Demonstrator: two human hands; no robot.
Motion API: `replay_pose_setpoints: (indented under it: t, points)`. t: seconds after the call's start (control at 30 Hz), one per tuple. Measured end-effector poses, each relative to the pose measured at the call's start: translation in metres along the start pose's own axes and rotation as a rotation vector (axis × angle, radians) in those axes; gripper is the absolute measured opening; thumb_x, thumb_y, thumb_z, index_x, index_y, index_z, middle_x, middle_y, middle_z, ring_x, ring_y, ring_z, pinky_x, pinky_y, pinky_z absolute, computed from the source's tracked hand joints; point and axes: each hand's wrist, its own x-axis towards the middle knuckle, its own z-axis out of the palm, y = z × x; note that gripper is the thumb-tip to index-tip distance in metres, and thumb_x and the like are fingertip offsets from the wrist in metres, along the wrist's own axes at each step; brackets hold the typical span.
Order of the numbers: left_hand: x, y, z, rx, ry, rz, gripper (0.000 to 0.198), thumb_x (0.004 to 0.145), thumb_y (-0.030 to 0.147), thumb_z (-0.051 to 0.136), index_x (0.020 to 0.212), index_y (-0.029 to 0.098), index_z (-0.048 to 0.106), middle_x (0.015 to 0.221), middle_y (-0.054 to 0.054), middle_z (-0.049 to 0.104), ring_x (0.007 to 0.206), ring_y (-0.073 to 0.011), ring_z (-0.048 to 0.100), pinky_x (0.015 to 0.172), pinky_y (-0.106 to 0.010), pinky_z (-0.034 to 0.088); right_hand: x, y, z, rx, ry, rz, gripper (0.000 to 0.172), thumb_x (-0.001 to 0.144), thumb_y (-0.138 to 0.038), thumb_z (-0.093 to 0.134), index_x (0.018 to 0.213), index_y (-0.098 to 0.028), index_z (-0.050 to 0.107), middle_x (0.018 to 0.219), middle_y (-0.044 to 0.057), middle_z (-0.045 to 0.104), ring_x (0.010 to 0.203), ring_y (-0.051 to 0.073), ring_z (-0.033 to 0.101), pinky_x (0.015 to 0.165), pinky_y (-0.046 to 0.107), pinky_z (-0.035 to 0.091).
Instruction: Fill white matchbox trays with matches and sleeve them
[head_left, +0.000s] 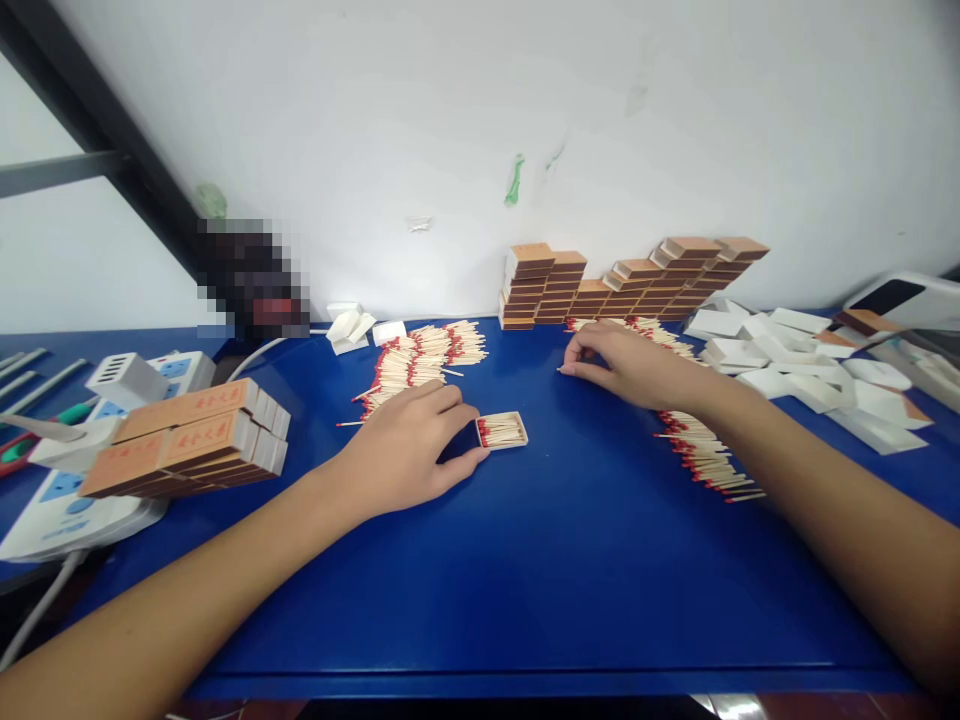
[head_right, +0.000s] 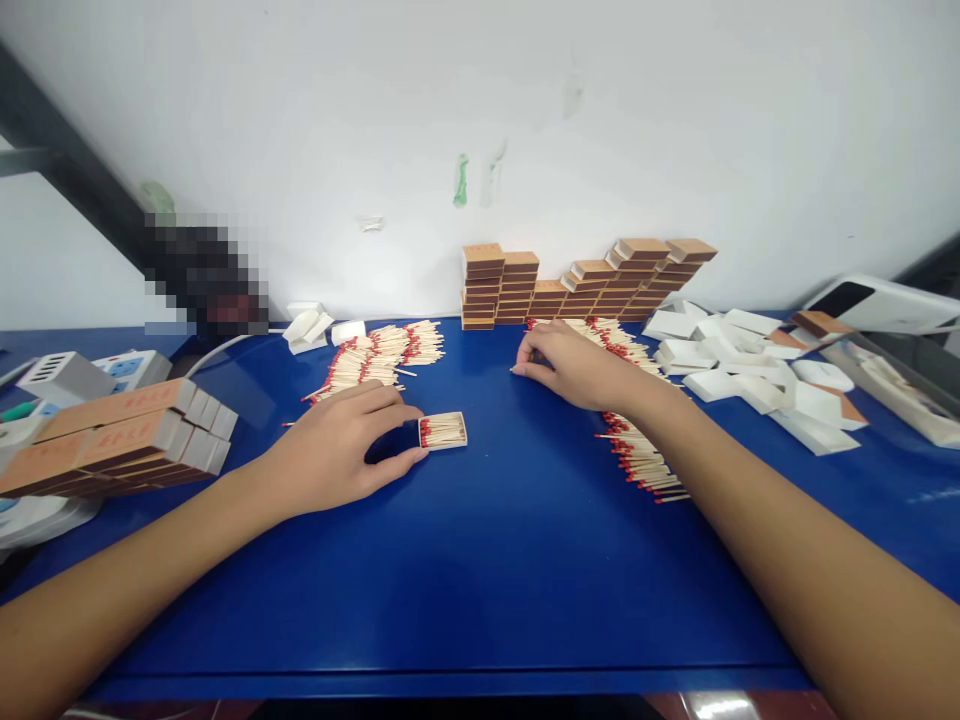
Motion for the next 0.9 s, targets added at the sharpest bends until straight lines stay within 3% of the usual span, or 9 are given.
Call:
replay_pose_setpoints:
  t: [0.13, 0.23, 0.33, 0.47, 0.6, 0.7, 0.8, 0.9]
  points:
    - [0.0, 0.0, 0.001, -0.001, 0.004, 0.005, 0.036, 0.103, 0.043, 0.055, 0.118, 0.015, 0.073, 0.097, -0.009, 0.068, 0.095, -0.025, 0.065, 0.086, -0.041, 0.054, 0.004, 0.008, -0.003, 0.01, 0.134, 0.071, 0.03, 0.097, -0.049, 0.053, 0.1, -0.023, 0.066, 0.092, 0.009, 0.073, 0.085, 0.027, 0.065, 0.076, 0.04, 0.049]
    - [0.0, 0.0, 0.001, -0.003, 0.001, -0.001, 0.036, 0.103, 0.043, 0.056, 0.118, 0.016, 0.073, 0.098, -0.009, 0.068, 0.096, -0.0253, 0.065, 0.086, -0.042, 0.054, 0.007, 0.021, -0.007, -0.041, 0.249, 0.068, 0.032, 0.098, -0.044, 0.05, 0.11, -0.022, 0.07, 0.097, 0.011, 0.076, 0.089, 0.029, 0.066, 0.082, 0.044, 0.05]
    - [-0.001, 0.0, 0.001, 0.0, 0.002, 0.0, 0.036, 0.103, 0.043, 0.056, 0.118, 0.015, 0.073, 0.098, -0.009, 0.068, 0.097, -0.0257, 0.065, 0.087, -0.042, 0.055, 0.006, 0.027, -0.01, -0.033, 0.321, 0.174, 0.032, 0.096, -0.046, 0.053, 0.099, -0.022, 0.075, 0.098, 0.011, 0.078, 0.085, 0.028, 0.067, 0.081, 0.045, 0.051]
    - [0.0, -0.001, 0.001, 0.0, 0.004, 0.01, 0.035, 0.102, 0.043, 0.056, 0.117, 0.015, 0.072, 0.098, -0.009, 0.068, 0.096, -0.0252, 0.065, 0.086, -0.042, 0.055, 0.004, 0.026, -0.009, 0.152, 0.383, 0.324, 0.035, 0.086, -0.058, 0.068, 0.09, -0.024, 0.078, 0.085, 0.008, 0.079, 0.077, 0.026, 0.068, 0.069, 0.039, 0.052]
    - [-0.001, -0.002, 0.001, 0.005, 0.013, 0.014, 0.034, 0.102, 0.043, 0.057, 0.116, 0.016, 0.072, 0.097, -0.009, 0.068, 0.095, -0.025, 0.065, 0.085, -0.041, 0.054, 0.005, 0.032, -0.004, 0.109, 0.293, 0.289, 0.035, 0.084, -0.059, 0.069, 0.081, -0.025, 0.077, 0.084, 0.007, 0.079, 0.076, 0.026, 0.068, 0.069, 0.04, 0.052]
    - [-0.002, -0.002, 0.001, 0.005, 0.006, 0.01, 0.035, 0.102, 0.043, 0.056, 0.116, 0.015, 0.072, 0.098, -0.009, 0.067, 0.096, -0.0254, 0.065, 0.086, -0.041, 0.054, 0.008, 0.042, 0.0, -0.065, 0.256, 0.196, 0.031, 0.088, -0.052, 0.063, 0.079, -0.026, 0.075, 0.088, 0.009, 0.077, 0.083, 0.029, 0.066, 0.081, 0.046, 0.051]
    - [-0.002, -0.002, 0.001, -0.001, -0.005, 0.008, 0.036, 0.102, 0.043, 0.056, 0.117, 0.015, 0.072, 0.099, -0.009, 0.068, 0.097, -0.0256, 0.065, 0.087, -0.042, 0.055, 0.01, 0.051, 0.003, -0.209, 0.29, 0.111, 0.029, 0.09, -0.044, 0.058, 0.092, -0.023, 0.076, 0.096, 0.013, 0.075, 0.099, 0.035, 0.062, 0.094, 0.053, 0.047]
    - [-0.001, -0.002, 0.001, -0.002, -0.007, 0.006, 0.035, 0.102, 0.043, 0.057, 0.117, 0.015, 0.072, 0.098, -0.009, 0.068, 0.096, -0.0257, 0.065, 0.086, -0.042, 0.055, 0.01, 0.053, 0.005, -0.275, 0.283, 0.08, 0.033, 0.091, -0.04, 0.055, 0.104, -0.019, 0.077, 0.098, 0.016, 0.071, 0.103, 0.037, 0.059, 0.094, 0.055, 0.046]
